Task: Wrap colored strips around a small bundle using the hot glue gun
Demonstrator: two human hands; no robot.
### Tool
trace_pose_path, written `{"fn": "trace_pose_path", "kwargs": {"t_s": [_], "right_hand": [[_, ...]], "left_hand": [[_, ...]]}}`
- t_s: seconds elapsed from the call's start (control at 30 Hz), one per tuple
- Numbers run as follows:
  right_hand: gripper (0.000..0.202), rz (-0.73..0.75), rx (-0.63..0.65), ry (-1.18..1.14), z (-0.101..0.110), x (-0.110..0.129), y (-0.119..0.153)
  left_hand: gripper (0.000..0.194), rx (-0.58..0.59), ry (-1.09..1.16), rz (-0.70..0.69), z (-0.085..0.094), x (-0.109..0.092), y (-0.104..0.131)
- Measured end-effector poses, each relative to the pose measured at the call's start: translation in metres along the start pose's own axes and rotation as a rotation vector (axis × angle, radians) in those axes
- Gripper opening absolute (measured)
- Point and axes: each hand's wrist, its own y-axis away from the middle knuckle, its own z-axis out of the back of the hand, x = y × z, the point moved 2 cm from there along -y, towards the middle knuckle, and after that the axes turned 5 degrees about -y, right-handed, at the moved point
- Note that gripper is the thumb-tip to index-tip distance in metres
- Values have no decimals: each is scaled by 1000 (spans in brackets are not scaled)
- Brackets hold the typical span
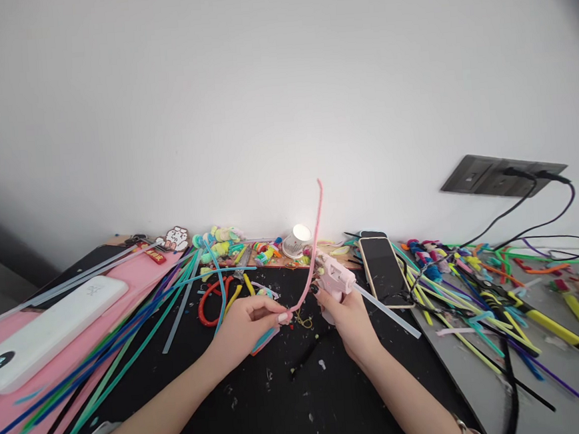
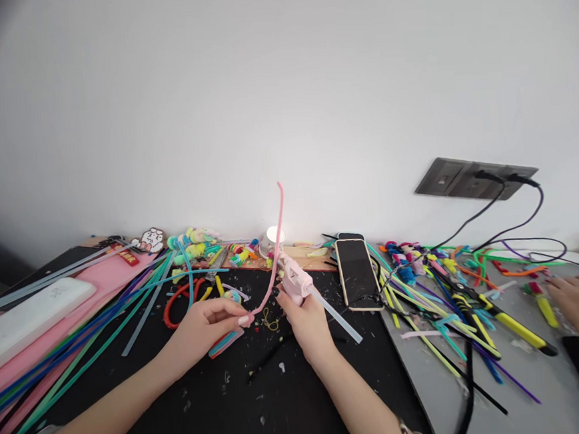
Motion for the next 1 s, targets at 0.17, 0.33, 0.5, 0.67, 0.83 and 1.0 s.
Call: {"fn": "trace_pose_path", "kwargs": {"t_s": [0.17,0.33,0.5,0.67,0.83,1.0], "right_hand": [[31,15,-25,101,8,-8,-6],[35,62,-53,160,11,-11,-10],[36,90,-69,180,12,-10,-10],[35,88,-13,120,8,-7,-9],[34,26,191,-25,-1,-4,-4],[37,6,320,28,-4,-9,-2]], "left_hand": [[18,-85,108,56,7,1,-1],[22,-196,328,75,12,0,0],[25,-307,562,69,18,-3,-2],[29,-368,651,65,23,-3,-4],[30,-383,576,43,23,-6,-4],[31,-384,502,38,21,-8,-4]]}}
